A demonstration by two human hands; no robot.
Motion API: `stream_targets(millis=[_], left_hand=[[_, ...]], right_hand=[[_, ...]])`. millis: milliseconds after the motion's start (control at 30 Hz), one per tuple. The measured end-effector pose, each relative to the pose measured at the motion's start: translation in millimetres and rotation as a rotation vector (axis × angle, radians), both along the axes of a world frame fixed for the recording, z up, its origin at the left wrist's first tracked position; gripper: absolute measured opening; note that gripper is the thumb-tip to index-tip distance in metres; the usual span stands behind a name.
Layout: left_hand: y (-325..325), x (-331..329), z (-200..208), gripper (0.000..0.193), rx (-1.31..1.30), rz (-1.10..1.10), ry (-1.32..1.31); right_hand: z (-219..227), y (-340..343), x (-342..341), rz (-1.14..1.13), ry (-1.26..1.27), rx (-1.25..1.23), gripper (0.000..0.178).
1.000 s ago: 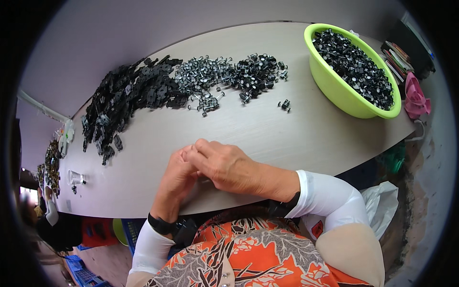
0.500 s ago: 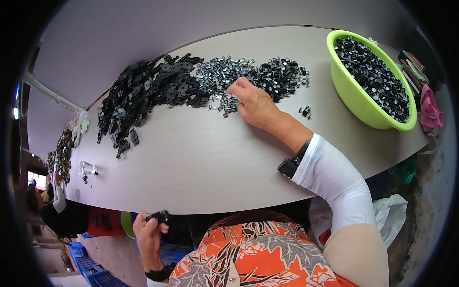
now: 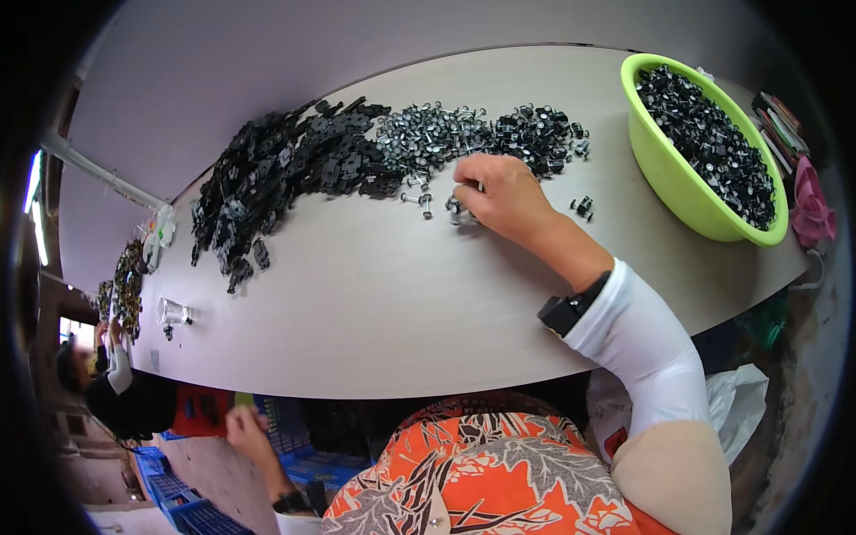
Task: The person repeatedly picks up a black plastic housing and a metal fastener from a table, inserts the fastener into the housing, and places the assembled unit on the table. The person continues this repetitive assembly process throughout the clip.
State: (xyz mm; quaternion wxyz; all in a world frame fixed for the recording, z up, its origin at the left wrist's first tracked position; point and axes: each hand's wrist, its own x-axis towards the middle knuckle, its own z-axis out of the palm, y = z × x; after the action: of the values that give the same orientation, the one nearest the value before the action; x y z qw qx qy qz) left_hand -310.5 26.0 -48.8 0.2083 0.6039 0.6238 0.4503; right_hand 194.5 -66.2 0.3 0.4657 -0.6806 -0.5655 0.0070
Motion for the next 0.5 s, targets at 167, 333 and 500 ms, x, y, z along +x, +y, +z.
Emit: stream_targets(millis=[167, 333, 500], left_hand=[[33.3, 167.5, 86.0, 0.011, 0.035, -0.568, -0.166], [71.1, 301.5, 59.3, 0.021, 0.351, -1.043, 0.285], [82.4, 358.4, 42.0, 0.027, 0.382, -1.013, 0.569]], right_hand=[[5.5, -33.7, -4.3, -0.079, 0.169, -0.209, 0.011], [3.3, -48.1, -2.4, -0.049, 0.371, -0.157, 0.011], [-2.7, -75.4, -1.7, -0.16, 0.204, -0.237, 0.012]])
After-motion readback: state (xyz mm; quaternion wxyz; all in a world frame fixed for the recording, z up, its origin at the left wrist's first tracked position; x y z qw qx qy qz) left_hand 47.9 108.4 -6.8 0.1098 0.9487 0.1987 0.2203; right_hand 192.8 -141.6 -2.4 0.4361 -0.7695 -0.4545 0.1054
